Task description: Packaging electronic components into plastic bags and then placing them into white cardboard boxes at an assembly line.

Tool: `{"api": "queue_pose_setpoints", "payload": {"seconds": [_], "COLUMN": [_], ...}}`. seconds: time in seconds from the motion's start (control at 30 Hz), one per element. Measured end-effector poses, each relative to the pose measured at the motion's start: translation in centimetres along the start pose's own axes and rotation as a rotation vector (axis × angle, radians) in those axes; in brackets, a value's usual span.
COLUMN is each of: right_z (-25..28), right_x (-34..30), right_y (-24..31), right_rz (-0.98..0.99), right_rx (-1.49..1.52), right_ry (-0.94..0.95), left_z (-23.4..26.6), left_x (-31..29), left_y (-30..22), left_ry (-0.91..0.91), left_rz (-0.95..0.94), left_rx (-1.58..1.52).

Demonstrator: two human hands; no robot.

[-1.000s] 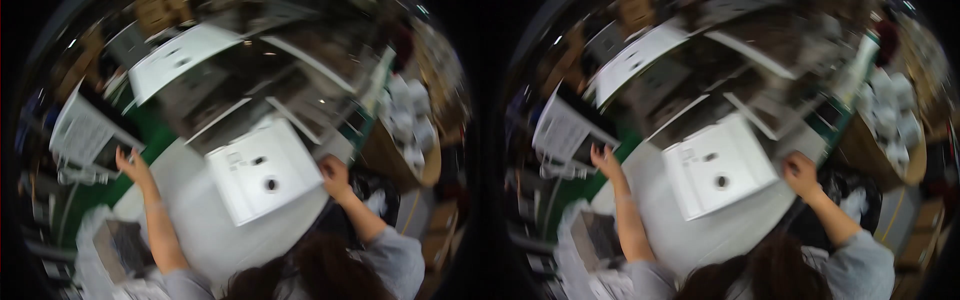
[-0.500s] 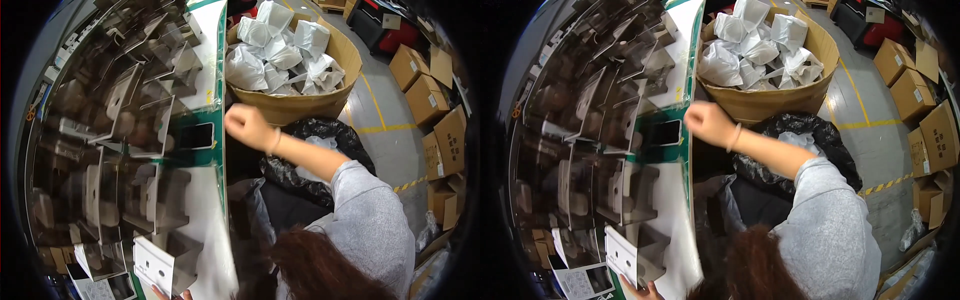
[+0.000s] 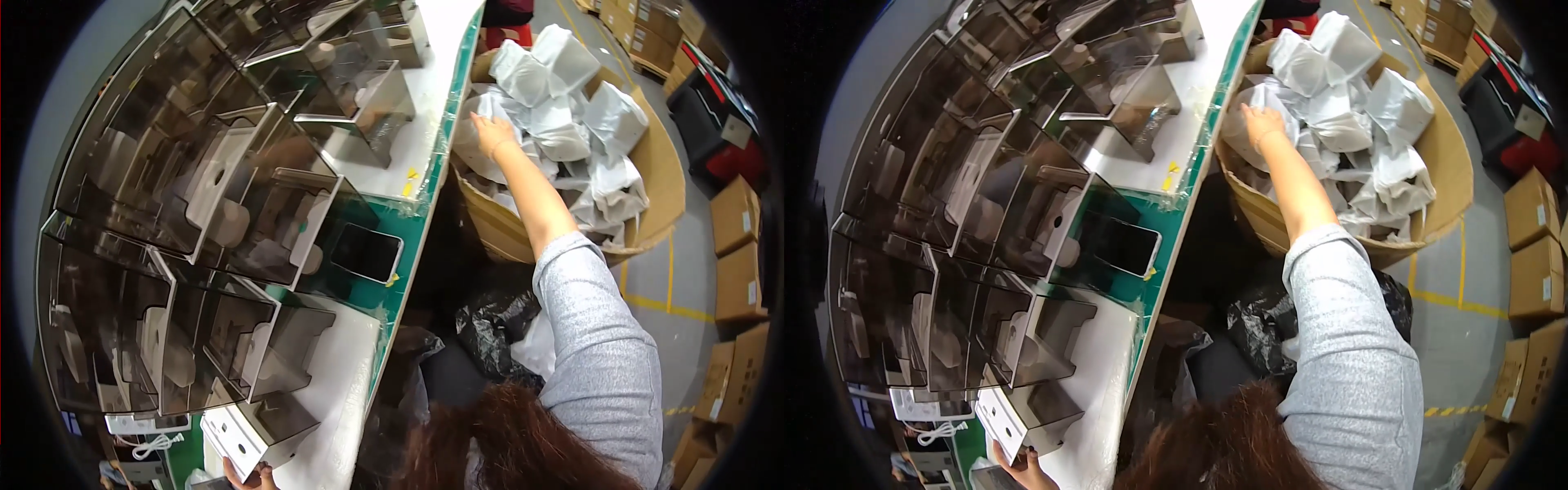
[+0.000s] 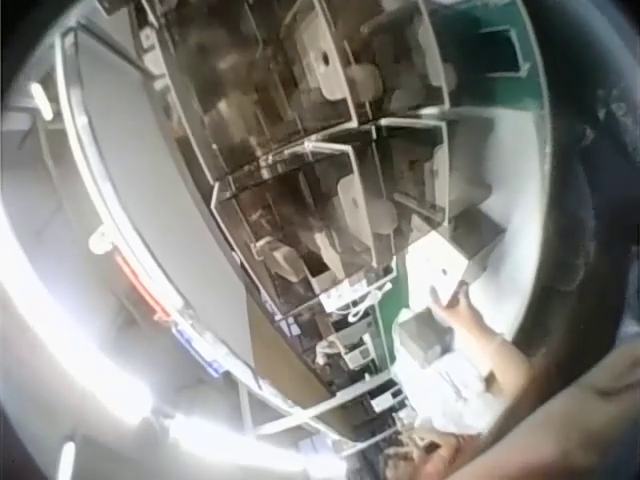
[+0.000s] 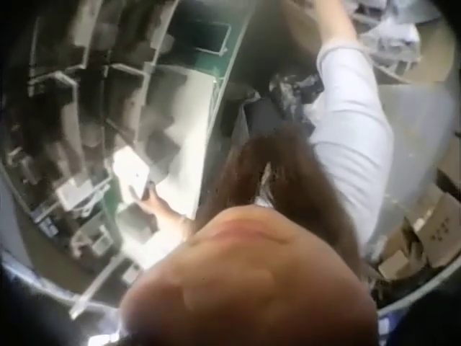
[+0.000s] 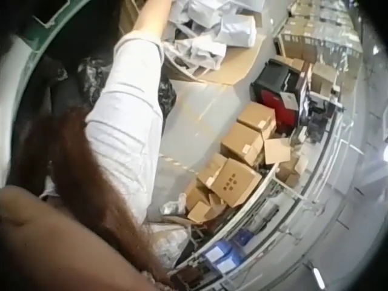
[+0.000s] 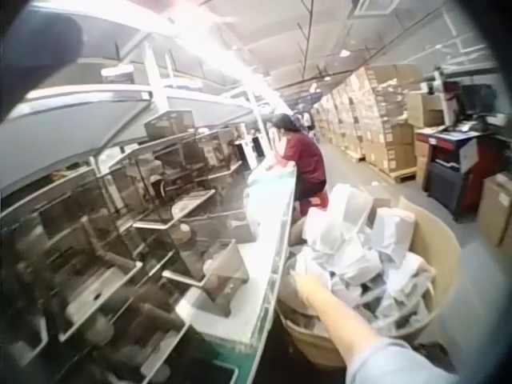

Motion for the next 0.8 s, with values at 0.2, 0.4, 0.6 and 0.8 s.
{"api": "queue_pose_setpoints", "payload": {"seconds": [0.2, 0.4, 0.6, 0.8], "right_z": [-2.2, -1.1, 10.7, 26.5], "right_x": [0.7, -0.6, -2.2, -4.9], "right_y": [-1.7, -15.0, -32.0, -18.1], "right_rz": [0.121, -0.074, -0.001, 0.412], "right_rx": [-0.1, 0.143, -0.046, 0.009], "right_ry": [-0.011, -0.541, -0.649, -0.333], "left_z": [-0.5, -2.5, -2.5, 0.0], "left_x": [2.0, -0.2, -3.4, 4.0], "left_y": [4.1, 3.0, 2.5, 5.7], "left_ry": [0.177, 0.031, -0.058, -0.243], "left_rz": [-0.112, -0.122, -0.06, -0.138], "left_rx": [-0.311, -0.451, -0.498, -0.371]}}
Point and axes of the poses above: each hand's wrist, its own x-axis towards the middle knuckle, its own z-axis out of the back of the hand, y = z × x, the point moved 5 cm from there along x, towards the middle knuckle, and after that the axes turned 11 degrees about z, right-handed, at the moved point
